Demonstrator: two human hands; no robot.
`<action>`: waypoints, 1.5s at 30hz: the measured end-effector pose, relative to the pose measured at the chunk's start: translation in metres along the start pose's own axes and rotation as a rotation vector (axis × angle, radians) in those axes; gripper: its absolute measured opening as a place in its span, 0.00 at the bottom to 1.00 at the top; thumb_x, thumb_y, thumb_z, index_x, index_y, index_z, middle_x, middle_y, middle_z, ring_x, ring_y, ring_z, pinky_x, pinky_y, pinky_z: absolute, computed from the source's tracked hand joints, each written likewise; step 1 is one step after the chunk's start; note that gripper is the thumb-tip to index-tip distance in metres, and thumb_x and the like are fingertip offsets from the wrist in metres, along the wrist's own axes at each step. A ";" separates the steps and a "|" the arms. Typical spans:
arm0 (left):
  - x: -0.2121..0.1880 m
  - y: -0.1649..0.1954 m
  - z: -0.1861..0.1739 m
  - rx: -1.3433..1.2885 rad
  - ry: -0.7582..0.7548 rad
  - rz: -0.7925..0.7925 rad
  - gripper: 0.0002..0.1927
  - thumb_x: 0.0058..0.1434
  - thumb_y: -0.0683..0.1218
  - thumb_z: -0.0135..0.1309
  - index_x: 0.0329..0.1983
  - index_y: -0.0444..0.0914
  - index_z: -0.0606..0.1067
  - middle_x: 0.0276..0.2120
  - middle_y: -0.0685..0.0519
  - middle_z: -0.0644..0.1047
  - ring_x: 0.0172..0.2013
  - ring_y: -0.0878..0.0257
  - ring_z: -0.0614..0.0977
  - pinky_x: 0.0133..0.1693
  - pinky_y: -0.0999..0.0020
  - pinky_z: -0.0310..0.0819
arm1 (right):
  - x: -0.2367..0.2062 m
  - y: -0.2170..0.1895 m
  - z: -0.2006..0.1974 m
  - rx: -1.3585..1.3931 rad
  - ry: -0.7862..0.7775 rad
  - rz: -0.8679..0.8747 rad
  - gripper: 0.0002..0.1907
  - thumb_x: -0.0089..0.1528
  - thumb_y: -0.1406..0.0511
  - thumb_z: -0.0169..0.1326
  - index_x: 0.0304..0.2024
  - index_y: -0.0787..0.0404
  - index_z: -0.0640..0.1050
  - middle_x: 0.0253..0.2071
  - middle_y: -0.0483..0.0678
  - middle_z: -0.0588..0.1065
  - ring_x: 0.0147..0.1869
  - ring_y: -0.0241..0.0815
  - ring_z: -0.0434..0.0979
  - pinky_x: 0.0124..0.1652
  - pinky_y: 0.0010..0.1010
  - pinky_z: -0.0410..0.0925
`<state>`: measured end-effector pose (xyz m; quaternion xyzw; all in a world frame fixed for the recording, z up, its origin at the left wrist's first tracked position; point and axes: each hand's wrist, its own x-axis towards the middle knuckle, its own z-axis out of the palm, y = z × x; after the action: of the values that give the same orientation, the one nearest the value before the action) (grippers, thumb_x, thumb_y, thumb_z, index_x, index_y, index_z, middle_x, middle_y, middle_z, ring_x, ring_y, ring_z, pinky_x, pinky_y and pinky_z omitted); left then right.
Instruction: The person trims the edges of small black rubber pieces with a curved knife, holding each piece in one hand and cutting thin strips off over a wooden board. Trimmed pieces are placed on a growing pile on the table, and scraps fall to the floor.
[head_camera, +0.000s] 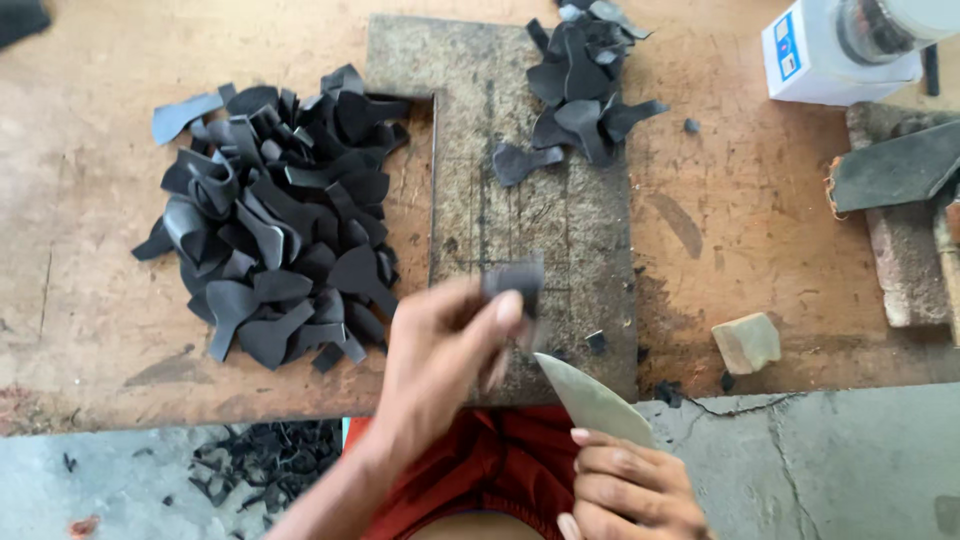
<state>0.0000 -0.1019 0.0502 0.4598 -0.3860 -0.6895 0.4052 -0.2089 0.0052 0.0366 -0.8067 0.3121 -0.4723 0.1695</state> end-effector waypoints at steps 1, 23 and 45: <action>0.015 0.008 0.003 -0.037 -0.002 -0.013 0.12 0.66 0.46 0.57 0.45 0.31 0.77 0.30 0.51 0.82 0.21 0.70 0.78 0.21 0.76 0.69 | -0.008 -0.001 -0.004 0.016 -0.001 0.043 0.10 0.54 0.68 0.62 0.22 0.62 0.73 0.26 0.45 0.74 0.36 0.41 0.82 0.55 0.45 0.76; -0.010 -0.093 0.137 0.655 -1.023 0.469 0.22 0.66 0.43 0.49 0.63 0.31 0.74 0.62 0.40 0.75 0.67 0.47 0.72 0.67 0.52 0.66 | -0.067 -0.007 -0.145 -0.367 0.030 0.218 0.06 0.56 0.70 0.62 0.33 0.60 0.76 0.36 0.43 0.77 0.46 0.39 0.83 0.57 0.46 0.77; 0.002 -0.127 0.147 1.166 -0.579 0.703 0.35 0.61 0.48 0.55 0.68 0.25 0.64 0.73 0.34 0.58 0.73 0.41 0.57 0.66 0.46 0.52 | -0.042 0.022 -0.135 -0.435 0.208 0.305 0.03 0.50 0.70 0.59 0.25 0.62 0.77 0.27 0.45 0.76 0.37 0.44 0.83 0.52 0.50 0.78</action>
<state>-0.1657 -0.0332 -0.0240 0.2494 -0.9055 -0.2958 0.1743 -0.3486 0.0196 0.0635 -0.7151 0.5396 -0.4433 0.0288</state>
